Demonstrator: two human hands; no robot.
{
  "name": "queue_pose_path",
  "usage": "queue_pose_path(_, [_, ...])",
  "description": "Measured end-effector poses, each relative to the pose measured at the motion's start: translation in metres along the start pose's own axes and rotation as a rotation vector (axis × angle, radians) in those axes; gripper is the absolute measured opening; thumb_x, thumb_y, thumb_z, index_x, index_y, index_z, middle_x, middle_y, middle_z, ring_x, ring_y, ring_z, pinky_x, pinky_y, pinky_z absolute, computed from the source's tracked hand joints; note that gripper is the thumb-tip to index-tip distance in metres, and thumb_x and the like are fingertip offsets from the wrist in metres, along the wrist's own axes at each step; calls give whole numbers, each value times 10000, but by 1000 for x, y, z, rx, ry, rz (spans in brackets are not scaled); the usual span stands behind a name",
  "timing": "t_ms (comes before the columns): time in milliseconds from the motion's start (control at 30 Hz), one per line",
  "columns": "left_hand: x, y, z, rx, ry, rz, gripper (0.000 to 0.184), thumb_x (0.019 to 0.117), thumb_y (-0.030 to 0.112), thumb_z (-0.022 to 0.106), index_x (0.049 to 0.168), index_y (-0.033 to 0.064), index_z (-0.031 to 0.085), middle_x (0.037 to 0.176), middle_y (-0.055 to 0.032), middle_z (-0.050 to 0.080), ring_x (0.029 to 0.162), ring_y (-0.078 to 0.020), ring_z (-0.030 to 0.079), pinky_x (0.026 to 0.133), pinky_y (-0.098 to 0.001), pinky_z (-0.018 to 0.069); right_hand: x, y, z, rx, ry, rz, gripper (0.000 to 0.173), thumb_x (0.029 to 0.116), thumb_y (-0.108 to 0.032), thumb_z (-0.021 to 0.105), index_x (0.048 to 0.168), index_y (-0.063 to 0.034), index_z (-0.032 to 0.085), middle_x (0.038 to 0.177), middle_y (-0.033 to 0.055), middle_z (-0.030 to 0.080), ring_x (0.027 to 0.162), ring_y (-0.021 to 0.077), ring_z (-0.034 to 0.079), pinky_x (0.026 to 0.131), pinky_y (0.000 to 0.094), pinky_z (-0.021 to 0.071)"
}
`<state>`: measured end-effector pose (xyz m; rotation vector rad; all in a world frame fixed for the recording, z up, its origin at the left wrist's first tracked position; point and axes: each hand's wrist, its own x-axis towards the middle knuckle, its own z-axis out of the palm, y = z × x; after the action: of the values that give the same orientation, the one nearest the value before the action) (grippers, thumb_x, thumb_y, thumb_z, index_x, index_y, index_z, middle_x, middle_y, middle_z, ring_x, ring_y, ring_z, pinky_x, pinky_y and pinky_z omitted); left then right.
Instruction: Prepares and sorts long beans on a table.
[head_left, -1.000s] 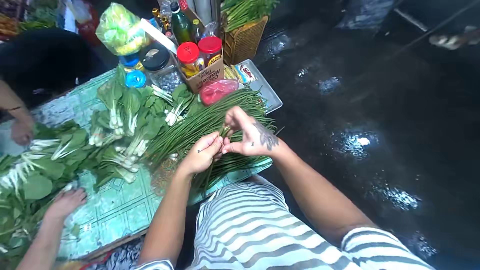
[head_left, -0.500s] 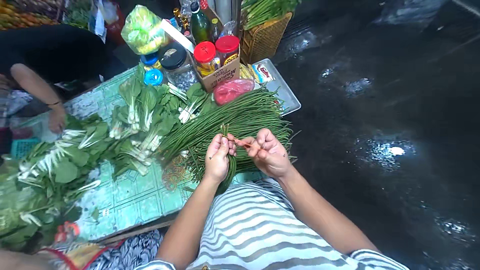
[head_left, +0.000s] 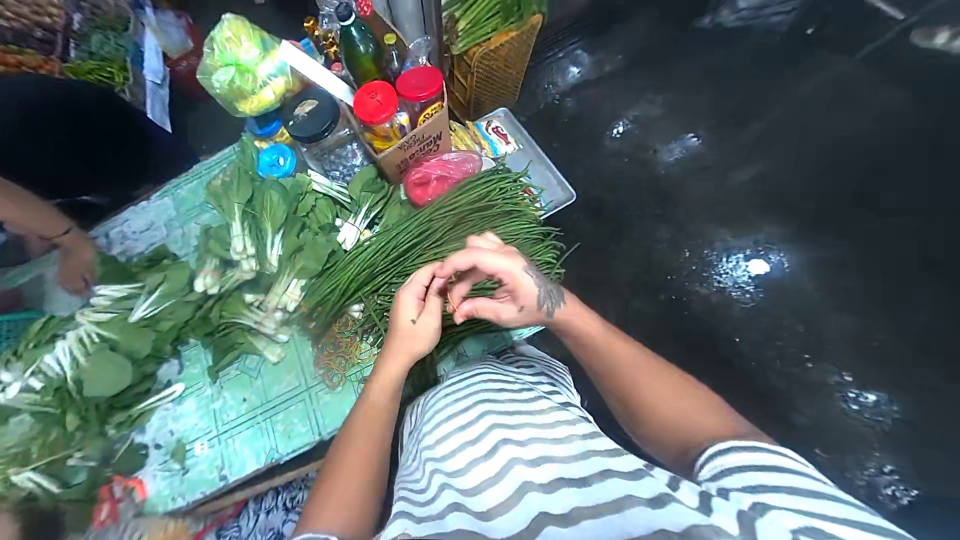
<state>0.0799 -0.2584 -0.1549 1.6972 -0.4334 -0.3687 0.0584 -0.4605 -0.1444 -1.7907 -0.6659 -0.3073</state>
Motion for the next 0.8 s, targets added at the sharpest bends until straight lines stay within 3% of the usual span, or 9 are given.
queue_pose_path(100, [-2,1,4,-718,21,-125,259,1101,183,375,1135,66,603,821,-14,566,703,-112,576,706,-298,545,-32,17,27,877,234,215,304,955,-187,732,1239,-217,629,947,2,725,884,124,710,880,349,603])
queue_pose_path(200, [-7,-7,11,-831,4,22,210,1087,198,459,1183,88,610,886,-29,613,798,-136,613,796,-343,544,-27,17,45,1281,380,390,342,1017,-296,634,1350,-328,562,1144,62,703,958,203,686,866,405,572])
queue_pose_path(267, [-8,-8,9,-516,50,116,231,1081,156,464,1203,57,633,936,-38,638,829,-122,617,799,-317,545,-12,10,41,1114,329,419,536,1023,-222,601,1507,-284,378,1288,126,679,1061,236,695,920,400,566])
queue_pose_path(333, [-7,-4,-1,-75,55,181,249,1072,139,476,1191,42,672,1042,-41,678,908,-115,648,833,-307,568,8,-1,24,780,223,371,717,928,-99,685,1533,-168,305,1198,139,720,1054,238,712,928,396,583])
queue_pose_path(467, [-9,9,-10,398,-1,201,252,1070,198,493,1139,77,703,950,-8,630,837,-88,624,739,-279,569,28,-10,-3,179,45,218,739,684,-32,857,1356,-49,550,876,8,715,820,137,692,775,323,618])
queue_pose_path(567, [-12,12,-11,453,32,154,292,1074,219,476,1241,91,679,979,-17,644,818,-84,625,714,-274,559,20,-7,-9,275,86,194,601,753,-44,729,1323,-31,539,1037,68,634,876,152,635,786,329,582])
queue_pose_path(633, [-13,13,-11,410,40,154,326,1078,207,466,1344,96,620,1134,-39,686,950,-100,669,825,-314,587,16,-5,-8,189,83,209,461,848,-84,723,1286,-39,587,1139,75,625,925,154,636,786,318,584])
queue_pose_path(700, [-15,14,-9,356,30,166,353,1072,179,471,1398,88,569,1191,-54,684,1013,-116,675,881,-346,590,15,-5,-2,107,32,233,251,914,-97,724,1161,-54,715,1102,56,661,882,137,668,741,294,617])
queue_pose_path(800, [-15,14,-9,265,34,144,305,1067,166,483,1346,101,586,1048,-31,683,855,-104,663,764,-320,591,20,-6,1,104,-6,242,159,911,-42,715,1069,-46,739,1037,51,689,845,127,681,730,281,624])
